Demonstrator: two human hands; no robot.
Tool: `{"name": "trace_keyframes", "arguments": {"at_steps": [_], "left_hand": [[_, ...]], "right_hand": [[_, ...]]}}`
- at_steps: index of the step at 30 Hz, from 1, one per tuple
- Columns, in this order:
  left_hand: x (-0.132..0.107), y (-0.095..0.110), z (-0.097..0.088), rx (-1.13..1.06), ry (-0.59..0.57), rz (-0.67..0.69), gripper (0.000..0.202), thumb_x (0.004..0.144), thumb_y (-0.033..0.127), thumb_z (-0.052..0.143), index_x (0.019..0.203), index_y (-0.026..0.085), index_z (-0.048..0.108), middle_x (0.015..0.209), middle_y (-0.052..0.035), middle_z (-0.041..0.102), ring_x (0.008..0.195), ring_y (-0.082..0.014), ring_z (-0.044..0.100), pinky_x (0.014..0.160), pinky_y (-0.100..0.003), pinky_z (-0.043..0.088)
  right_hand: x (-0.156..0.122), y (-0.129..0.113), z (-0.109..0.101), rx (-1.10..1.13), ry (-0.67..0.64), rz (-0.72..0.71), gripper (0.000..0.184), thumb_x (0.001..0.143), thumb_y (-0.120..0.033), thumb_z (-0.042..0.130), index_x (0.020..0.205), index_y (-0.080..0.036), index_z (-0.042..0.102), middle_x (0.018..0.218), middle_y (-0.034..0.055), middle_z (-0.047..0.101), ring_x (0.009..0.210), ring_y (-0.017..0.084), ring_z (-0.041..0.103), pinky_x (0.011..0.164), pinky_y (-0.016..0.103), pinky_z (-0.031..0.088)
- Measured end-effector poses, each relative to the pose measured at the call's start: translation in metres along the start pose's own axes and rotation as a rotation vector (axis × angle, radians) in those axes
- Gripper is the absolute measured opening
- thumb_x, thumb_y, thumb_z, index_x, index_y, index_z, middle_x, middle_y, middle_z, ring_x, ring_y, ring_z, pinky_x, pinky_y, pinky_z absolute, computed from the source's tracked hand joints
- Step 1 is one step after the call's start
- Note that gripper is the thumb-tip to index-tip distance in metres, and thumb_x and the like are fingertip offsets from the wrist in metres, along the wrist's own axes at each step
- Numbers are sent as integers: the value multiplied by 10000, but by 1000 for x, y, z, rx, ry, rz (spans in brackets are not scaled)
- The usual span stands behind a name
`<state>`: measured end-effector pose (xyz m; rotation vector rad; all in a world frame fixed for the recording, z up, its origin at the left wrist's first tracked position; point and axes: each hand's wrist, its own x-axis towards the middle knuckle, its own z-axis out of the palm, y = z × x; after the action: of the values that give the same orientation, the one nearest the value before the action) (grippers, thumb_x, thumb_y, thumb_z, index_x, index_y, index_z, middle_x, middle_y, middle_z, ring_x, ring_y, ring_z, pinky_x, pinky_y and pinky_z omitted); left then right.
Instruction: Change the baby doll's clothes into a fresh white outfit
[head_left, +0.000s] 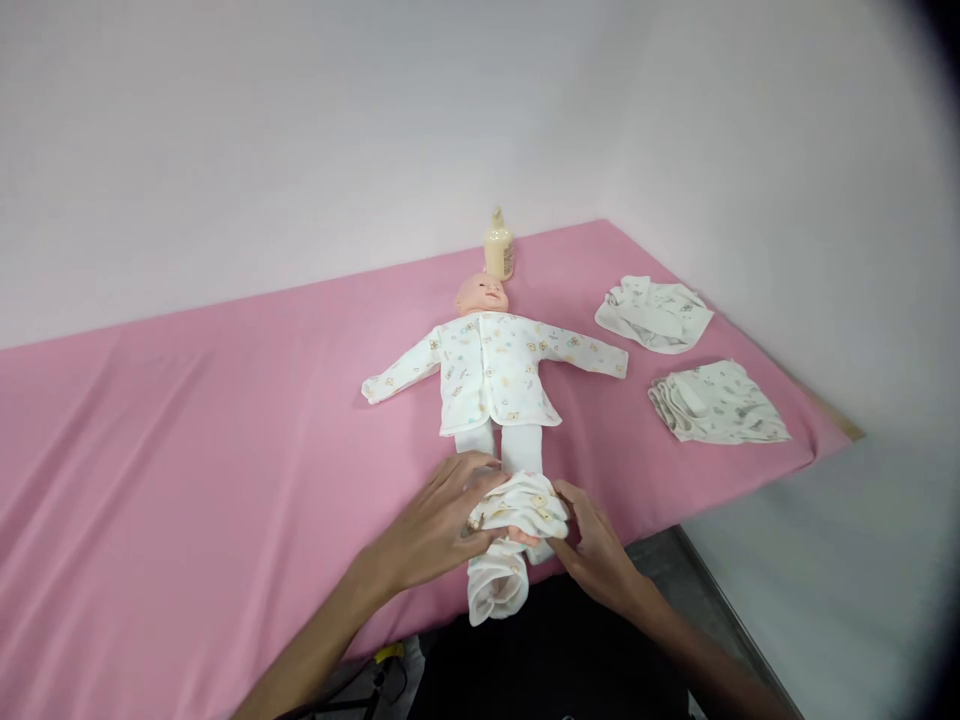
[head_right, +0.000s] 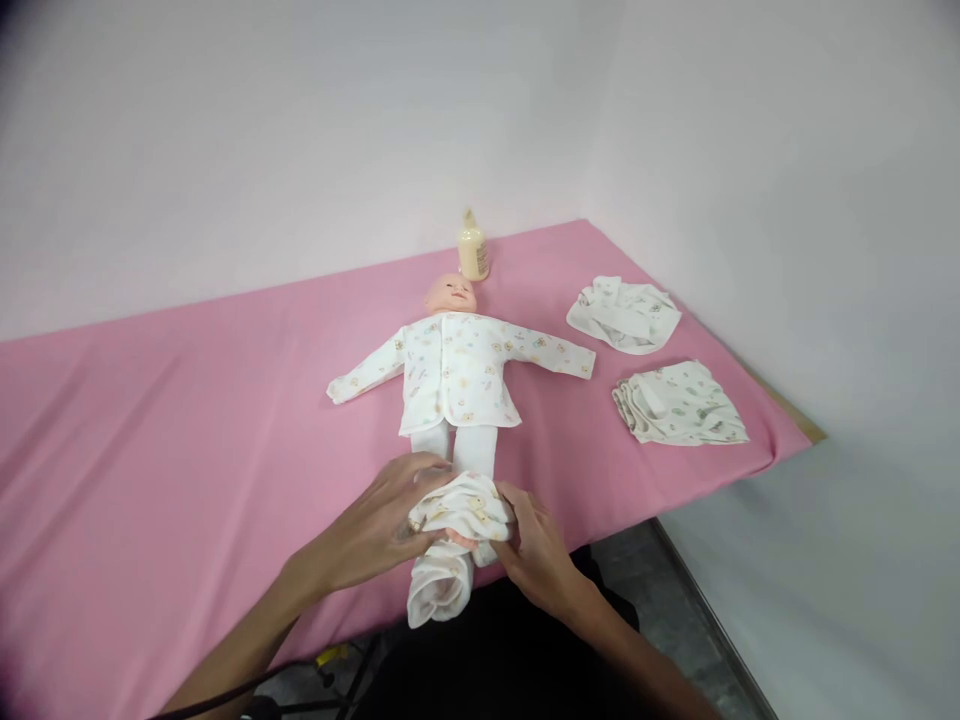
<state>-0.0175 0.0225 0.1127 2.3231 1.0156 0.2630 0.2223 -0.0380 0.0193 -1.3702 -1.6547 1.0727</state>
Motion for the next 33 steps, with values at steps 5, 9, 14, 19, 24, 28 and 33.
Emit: {"name": "trace_keyframes", "arguments": {"at_steps": [5,9,14,19,24,28,33], "left_hand": [[-17,-11,0,-122,43,-220,390,875,408,620,1231,262,556,1240,-58,523,1159,-237,480,1006,-401,441],[-26,-31,-2,-425,-30,-253,296,883,375,599,1146,242,574,1143,-44,569,1076,-206,522,959,-352,447],[-25,-54,-7,-733,-142,-321,301,949,413,485,1141,215,608,1138,-66,594,1041,-200,539,893,-317,434],[-16,-49,3,-674,-114,-356,237,904,398,555,1010,195,615,979,-28,587,806,-147,500,704,-259,408],[-12,-42,10,-531,-45,-278,200,906,348,538,822,173,585,918,-21,538,733,-127,433,642,-244,357],[-13,-47,8,-625,-12,-253,207,924,357,523,832,176,561,935,-31,549,794,-145,480,706,-265,396],[-11,-60,6,-866,46,-293,291,881,450,604,868,165,547,1008,-57,568,848,-154,525,713,-262,421]], "right_hand": [[14,-9,-33,116,-169,40,479,863,-256,623,1314,-230,463,1313,103,563,1210,260,537,1040,455,437],[27,-5,-67,392,-502,86,520,837,-306,690,1314,-257,489,1379,76,527,1282,250,496,1082,441,406],[50,-1,-80,430,-580,221,284,878,-372,622,1117,-218,633,1172,56,654,1132,246,601,1001,434,470],[62,-24,-74,371,-703,246,342,782,-358,740,1093,-229,685,1040,37,710,1023,261,649,926,435,515],[65,-41,-73,453,-827,152,274,745,-351,770,986,-223,748,923,29,740,954,265,685,940,456,512],[64,-40,-71,405,-836,94,240,761,-355,746,968,-234,751,881,10,742,989,271,672,936,444,516],[62,-34,-68,326,-806,46,230,719,-306,761,941,-247,750,850,-6,734,924,258,674,861,409,544]]}}
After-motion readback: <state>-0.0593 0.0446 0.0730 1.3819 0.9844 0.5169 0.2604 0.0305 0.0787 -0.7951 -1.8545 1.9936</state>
